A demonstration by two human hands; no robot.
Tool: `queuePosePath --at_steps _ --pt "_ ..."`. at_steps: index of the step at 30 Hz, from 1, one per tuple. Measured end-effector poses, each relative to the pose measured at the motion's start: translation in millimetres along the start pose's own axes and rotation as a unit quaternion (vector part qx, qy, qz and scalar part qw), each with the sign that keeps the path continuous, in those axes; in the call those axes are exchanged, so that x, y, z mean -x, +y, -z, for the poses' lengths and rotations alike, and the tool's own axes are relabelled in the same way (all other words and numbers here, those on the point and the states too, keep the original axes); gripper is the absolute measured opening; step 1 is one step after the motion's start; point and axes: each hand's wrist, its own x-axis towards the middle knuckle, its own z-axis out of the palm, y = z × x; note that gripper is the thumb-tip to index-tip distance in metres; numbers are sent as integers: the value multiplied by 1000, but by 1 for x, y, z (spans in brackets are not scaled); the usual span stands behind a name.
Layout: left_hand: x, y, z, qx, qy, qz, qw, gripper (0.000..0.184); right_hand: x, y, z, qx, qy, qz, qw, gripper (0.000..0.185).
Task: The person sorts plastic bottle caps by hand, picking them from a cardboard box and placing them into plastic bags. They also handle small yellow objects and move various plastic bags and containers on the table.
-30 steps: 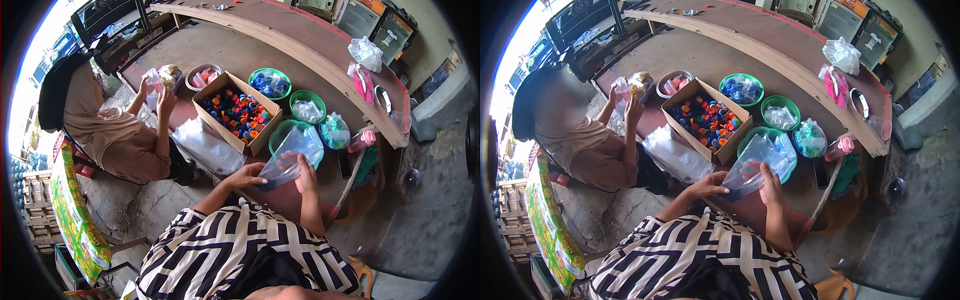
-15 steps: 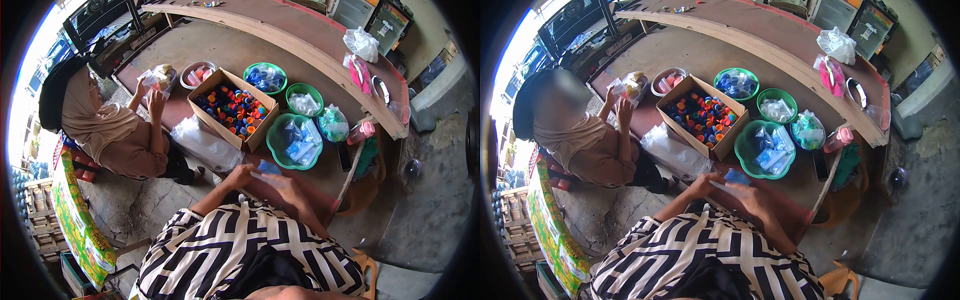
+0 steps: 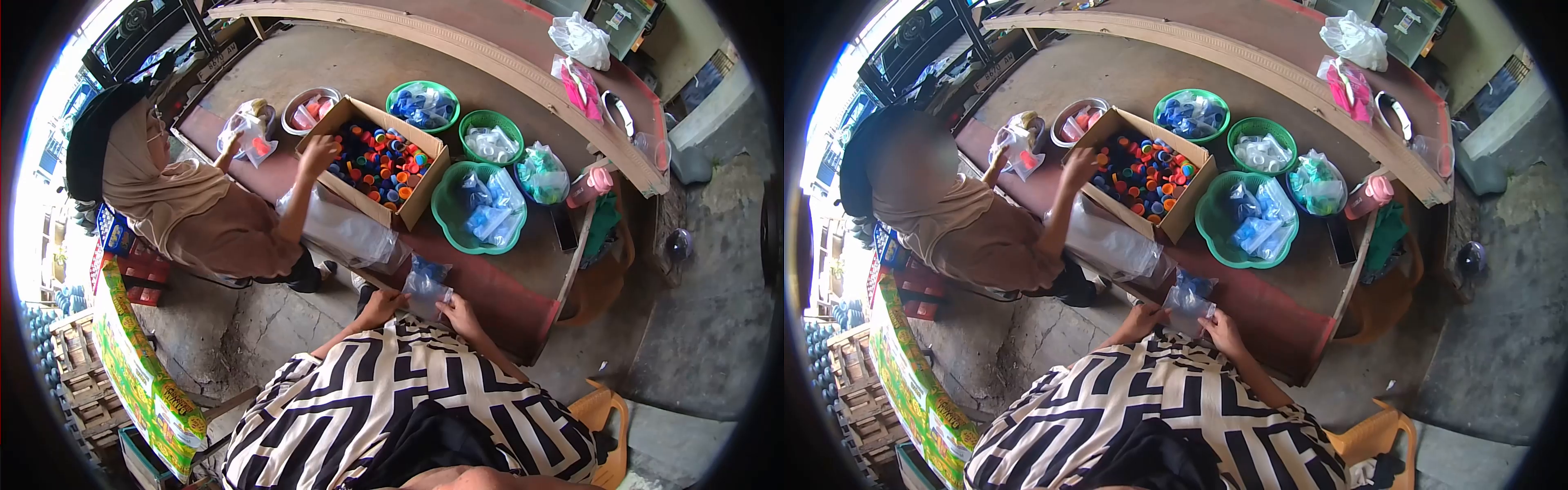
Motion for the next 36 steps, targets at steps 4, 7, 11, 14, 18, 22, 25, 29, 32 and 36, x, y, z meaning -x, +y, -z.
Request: queuePosePath --at_steps 4,7,11,14,18,22,25,29,32,36 --pt "-5 -12 -5 -25 -6 43 999 39 9 -16 -10 209 120 89 966 66" --pt "-7 -18 -9 -59 -20 48 997 39 19 -64 -8 354 82 247 898 84" --pt "-8 -27 -10 -36 -6 30 999 37 12 -31 -17 418 -107 301 850 72" --pt "-7 -41 -12 -57 1 36 998 33 7 -6 -18 372 -175 266 872 59" --pt "6 -19 -12 -153 84 -112 978 52 9 -6 -22 338 -157 218 902 50" --pt "12 -8 -8 -251 45 -205 945 72 12 -22 -17 275 -119 201 933 44" --pt "6 -22 -9 -305 -37 -211 928 58 10 -18 -16 251 -115 185 943 39" --pt "-2 -22 -6 -189 -25 -196 962 28 9 1 -18 203 -80 156 963 30" --pt "-6 -33 -8 -156 14 -208 965 20 9 -4 -15 175 -40 86 980 26" --pt "-7 -32 -11 -151 63 -185 969 15 5 6 -10 128 6 98 987 24"
